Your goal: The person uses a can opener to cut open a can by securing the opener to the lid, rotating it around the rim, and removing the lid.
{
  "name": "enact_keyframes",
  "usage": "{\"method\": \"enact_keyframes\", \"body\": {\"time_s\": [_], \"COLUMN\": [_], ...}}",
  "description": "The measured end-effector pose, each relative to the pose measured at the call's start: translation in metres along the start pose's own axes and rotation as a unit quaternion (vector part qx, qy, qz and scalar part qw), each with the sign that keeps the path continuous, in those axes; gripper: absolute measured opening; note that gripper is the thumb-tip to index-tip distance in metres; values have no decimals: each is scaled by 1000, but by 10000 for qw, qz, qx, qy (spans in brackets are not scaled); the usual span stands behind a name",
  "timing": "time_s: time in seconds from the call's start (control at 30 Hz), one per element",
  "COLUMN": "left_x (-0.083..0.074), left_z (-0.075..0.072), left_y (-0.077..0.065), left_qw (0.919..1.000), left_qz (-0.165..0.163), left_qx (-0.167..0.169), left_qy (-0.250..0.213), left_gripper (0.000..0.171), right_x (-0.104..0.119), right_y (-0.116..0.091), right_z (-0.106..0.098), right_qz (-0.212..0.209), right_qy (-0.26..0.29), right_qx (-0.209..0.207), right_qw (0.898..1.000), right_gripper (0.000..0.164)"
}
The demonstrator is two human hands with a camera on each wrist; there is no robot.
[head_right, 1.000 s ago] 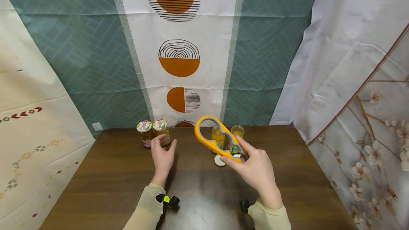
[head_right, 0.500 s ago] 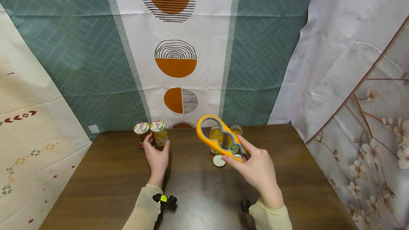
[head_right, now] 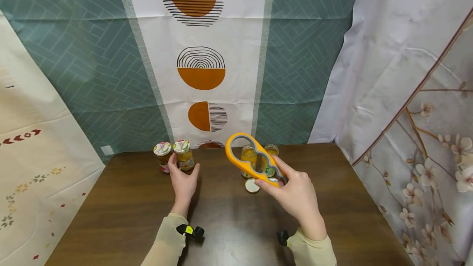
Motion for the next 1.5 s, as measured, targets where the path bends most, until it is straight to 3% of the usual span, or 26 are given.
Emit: {"method": "enact_keyframes", "body": {"time_s": [0.17,0.4,0.53,0.67,0.83,0.97,1.27,1.5], "left_x": [-3,6,16,24,28,28,26,16], "left_z": [8,13,11,9,9,13,14,18], "left_y": [1,11,18,23,14,9,8,10], "left_qw": [9999,9952,9924,9943,9941,9934,9864,9812], "left_qz": [-29,-761,-1027,-948,-891,-854,-1223,-1442], "left_qx": [-65,249,362,440,506,705,1078,1273], "left_qy": [-101,-568,-566,-204,366,311,210,139], "left_gripper": [90,96,98,93,78,67,75,69], "right_x": [-2,-2,-1,0,2,2,-1,-1], "right_y": [0,0,-1,-1,0,1,-3,1], "right_z": [-4,-3,-1,2,5,8,10,15], "right_qz": [14,69,123,160,184,199,282,372], "right_qy": [-28,12,53,50,-3,-79,-254,-347], "right_qx": [-56,19,124,179,300,336,256,278], "right_qw": [10000,10000,9998,9997,9994,9992,9990,9983], "right_gripper": [65,65,66,66,66,66,69,72]}}
Point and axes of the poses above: each hand's wrist, its own y-axis towards the middle knuckle, its own z-axis out of the palm, x = y × z, the point moved 2 cm from there along y, towards the middle knuckle, and after that the axes turned 6 degrees about -y, right-handed, at the moved point
